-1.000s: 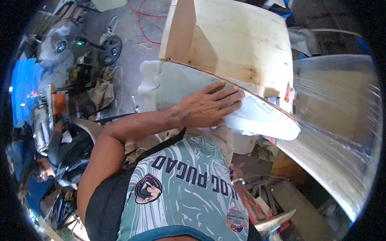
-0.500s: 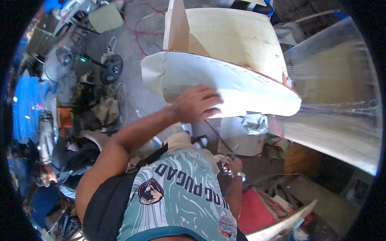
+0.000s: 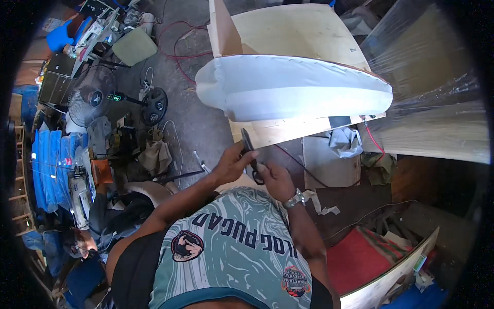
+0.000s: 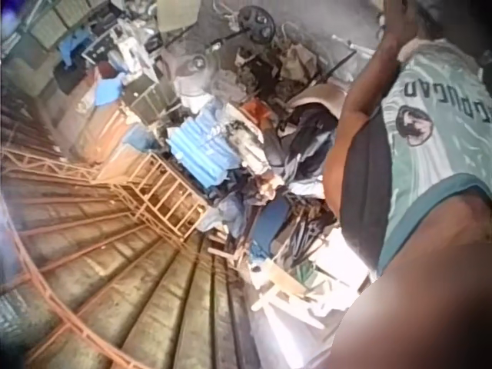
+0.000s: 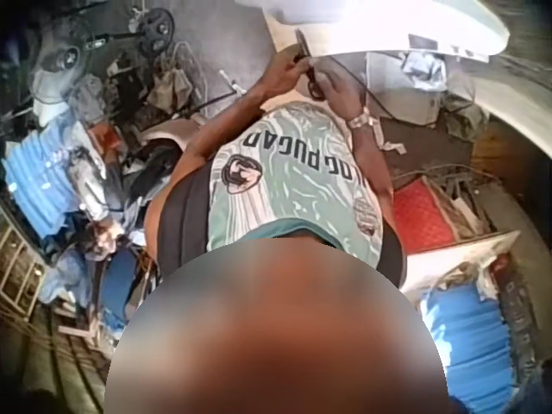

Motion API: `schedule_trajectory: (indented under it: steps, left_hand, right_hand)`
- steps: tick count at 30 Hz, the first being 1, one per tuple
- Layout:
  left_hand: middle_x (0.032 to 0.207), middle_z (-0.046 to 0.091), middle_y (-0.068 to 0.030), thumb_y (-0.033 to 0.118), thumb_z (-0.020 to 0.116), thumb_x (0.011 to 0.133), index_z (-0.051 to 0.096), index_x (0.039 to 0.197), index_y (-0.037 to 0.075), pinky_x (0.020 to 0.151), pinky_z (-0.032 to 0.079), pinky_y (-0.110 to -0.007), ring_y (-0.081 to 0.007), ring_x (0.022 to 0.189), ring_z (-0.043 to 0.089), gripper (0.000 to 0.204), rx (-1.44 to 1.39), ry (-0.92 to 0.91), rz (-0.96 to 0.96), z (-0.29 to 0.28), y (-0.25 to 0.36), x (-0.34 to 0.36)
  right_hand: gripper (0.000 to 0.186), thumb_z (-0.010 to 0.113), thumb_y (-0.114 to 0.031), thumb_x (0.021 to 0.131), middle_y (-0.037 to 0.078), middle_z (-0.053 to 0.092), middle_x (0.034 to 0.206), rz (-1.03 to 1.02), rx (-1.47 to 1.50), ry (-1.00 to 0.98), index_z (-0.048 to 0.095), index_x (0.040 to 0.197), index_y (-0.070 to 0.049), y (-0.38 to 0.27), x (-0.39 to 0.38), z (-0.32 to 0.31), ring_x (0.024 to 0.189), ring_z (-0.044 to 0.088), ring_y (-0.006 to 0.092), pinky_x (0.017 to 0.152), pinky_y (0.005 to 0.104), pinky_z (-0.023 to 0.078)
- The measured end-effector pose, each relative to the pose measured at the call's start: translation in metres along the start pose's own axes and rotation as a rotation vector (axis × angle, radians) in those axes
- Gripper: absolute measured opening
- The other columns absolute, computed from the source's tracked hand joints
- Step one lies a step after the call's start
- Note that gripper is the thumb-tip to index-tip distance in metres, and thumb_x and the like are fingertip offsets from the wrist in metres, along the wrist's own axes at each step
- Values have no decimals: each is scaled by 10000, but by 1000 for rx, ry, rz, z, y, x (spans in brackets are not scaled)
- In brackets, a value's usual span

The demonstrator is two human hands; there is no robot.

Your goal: Applying and securing white foam padding to a wooden furniture frame using a pneumatic staple gun and scissors.

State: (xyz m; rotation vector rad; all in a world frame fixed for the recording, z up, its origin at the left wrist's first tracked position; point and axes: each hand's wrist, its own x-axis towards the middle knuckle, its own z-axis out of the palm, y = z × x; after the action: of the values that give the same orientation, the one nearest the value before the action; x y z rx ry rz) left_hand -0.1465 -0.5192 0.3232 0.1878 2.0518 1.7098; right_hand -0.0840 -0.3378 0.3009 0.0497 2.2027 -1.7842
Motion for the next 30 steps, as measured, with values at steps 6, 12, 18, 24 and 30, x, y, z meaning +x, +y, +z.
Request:
schedule_trajectory:
  steps: [6,12,18,24,30]
  left_hand:
    - [896,600,-14,231,641,969,620,1052,-2,748,465,-285,-109,843,546,248,-32,-328,33,-91,-5,-9]
    - [840,608,-43,257,682,930,596,959,23,682,456,-318,-140,759,539,251,139,-404,127,-133,-1,5]
    - [915,629,-38,170,706,906,561,1143,32,688,478,-265,-104,748,559,311,128,10,214,-154,-22,53]
    - [851,656,-94,138,685,911,620,1073,-6,667,487,-293,-121,729,591,226,344,-98,245,-145,-20,79]
    - [812,651,-164,125,649,917,654,997,-5,659,486,-347,-244,701,624,152,494,-27,327,-136,-6,67]
  right_hand:
    - [323,535,-75,969,112,665,1135,117,500,-477,567,1268,41,11,9,36,1074,612,175,976,324,461]
    - [321,520,16,917,75,638,1092,66,600,-496,542,1237,36,-12,7,65,1041,601,149,956,308,461]
    - [294,841,-112,760,18,638,828,74,391,-96,626,946,-34,13,-5,104,777,606,102,711,274,501]
    - [399,899,-233,667,54,592,796,-34,-15,179,627,881,-34,72,24,107,654,561,156,594,311,471]
    - [374,878,-260,703,58,580,729,-159,-164,154,588,843,-69,107,46,83,651,565,174,579,332,466]
